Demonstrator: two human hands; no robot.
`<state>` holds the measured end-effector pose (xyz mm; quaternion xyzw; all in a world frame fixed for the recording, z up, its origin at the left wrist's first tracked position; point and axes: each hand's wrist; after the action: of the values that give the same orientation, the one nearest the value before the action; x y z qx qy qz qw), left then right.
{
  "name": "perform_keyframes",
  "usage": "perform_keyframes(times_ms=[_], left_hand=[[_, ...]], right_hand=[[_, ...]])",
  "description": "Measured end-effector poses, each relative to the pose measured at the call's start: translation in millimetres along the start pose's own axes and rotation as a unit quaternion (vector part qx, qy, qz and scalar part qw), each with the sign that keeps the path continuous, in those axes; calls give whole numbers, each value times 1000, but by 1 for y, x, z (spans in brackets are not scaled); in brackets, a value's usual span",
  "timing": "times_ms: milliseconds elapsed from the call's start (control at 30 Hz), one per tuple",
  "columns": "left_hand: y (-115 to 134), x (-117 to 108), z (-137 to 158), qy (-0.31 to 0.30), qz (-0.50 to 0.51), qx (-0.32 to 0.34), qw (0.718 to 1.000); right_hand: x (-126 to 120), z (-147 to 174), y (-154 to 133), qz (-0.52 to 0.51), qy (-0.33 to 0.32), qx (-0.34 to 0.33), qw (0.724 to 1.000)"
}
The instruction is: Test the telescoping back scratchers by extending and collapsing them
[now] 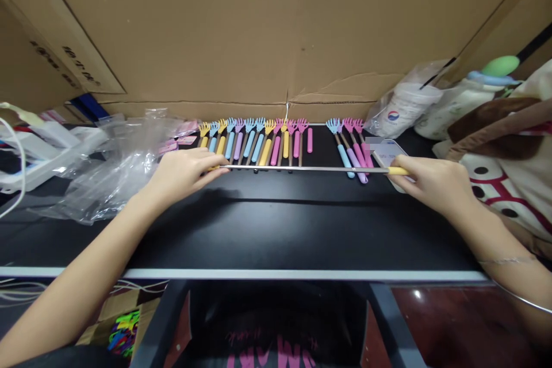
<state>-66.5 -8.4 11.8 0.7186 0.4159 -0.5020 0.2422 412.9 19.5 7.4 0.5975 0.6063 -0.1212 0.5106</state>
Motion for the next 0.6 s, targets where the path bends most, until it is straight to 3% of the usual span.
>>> perform_keyframes(times_ms=[133, 300, 600], left_hand=[[-11, -1, 2, -15, -29, -28, 999], [-16, -1, 1, -19, -16, -24, 999], [-10, 5, -2, 6, -101, 55, 993]], right_hand=[[4, 3, 8, 11, -39, 14, 999], [8, 4, 10, 18, -41, 18, 999], [9, 1, 10, 51, -89, 24, 994]])
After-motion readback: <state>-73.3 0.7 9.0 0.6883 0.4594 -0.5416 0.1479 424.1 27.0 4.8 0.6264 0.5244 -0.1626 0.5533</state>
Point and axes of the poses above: each hand's wrist, its own z-axis away from the middle knuckle, its own x-axis out of the palm, y = z × x, and after that the axes turned 9 degrees about z, right-handed
